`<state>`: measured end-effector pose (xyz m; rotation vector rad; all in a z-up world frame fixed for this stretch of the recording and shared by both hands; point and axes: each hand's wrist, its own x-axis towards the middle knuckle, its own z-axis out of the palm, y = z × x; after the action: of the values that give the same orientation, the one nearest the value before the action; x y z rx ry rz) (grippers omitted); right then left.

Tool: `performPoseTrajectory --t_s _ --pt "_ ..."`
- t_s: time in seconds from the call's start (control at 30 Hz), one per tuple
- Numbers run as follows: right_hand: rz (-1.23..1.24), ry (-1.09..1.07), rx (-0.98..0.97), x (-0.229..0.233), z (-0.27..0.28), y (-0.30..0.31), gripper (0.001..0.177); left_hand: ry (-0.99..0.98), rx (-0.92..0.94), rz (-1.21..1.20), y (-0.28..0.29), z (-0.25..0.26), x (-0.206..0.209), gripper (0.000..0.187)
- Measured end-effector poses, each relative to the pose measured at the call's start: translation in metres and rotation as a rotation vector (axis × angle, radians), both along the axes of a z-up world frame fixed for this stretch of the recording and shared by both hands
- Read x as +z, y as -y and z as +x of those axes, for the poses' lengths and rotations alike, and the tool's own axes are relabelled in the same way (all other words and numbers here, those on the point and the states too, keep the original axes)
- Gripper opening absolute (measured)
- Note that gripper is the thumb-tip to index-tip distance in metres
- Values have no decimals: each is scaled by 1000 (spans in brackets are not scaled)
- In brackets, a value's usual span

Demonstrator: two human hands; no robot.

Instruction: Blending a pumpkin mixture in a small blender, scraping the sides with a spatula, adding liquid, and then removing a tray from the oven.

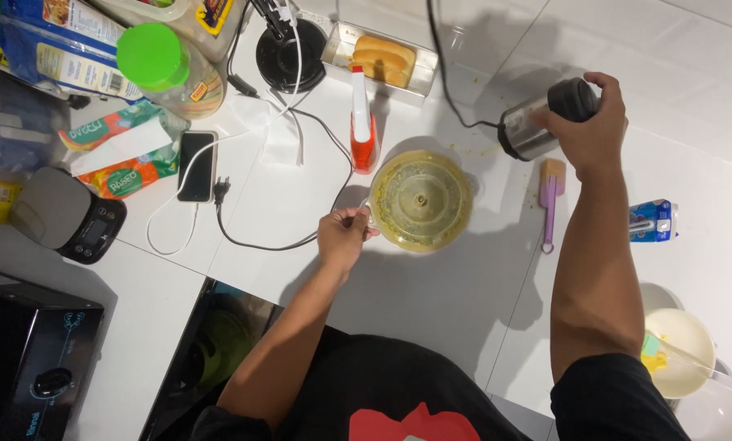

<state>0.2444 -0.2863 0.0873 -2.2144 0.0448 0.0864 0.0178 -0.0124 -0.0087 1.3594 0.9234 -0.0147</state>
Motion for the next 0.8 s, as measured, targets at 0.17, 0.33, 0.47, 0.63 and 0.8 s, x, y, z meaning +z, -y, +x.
performPoseTrajectory --t_s 0.17,0.33,0.47,0.63,0.8 --pt "-124 483 485 54 -63 -18 81 35 26 23 3 1 -11 38" --pt "-74 526 607 49 -115 -68 98 140 36 31 9 -1 -21 23" --pt "-206 474 613 42 -140 -95 88 150 -25 20 6 -4 3 27" --pt "-249 478 615 31 -141 -98 88 157 -136 144 5 -7 6 31" --pt "-610 292 515 47 -154 -118 95 183 -153 121 7 -8 14 34"
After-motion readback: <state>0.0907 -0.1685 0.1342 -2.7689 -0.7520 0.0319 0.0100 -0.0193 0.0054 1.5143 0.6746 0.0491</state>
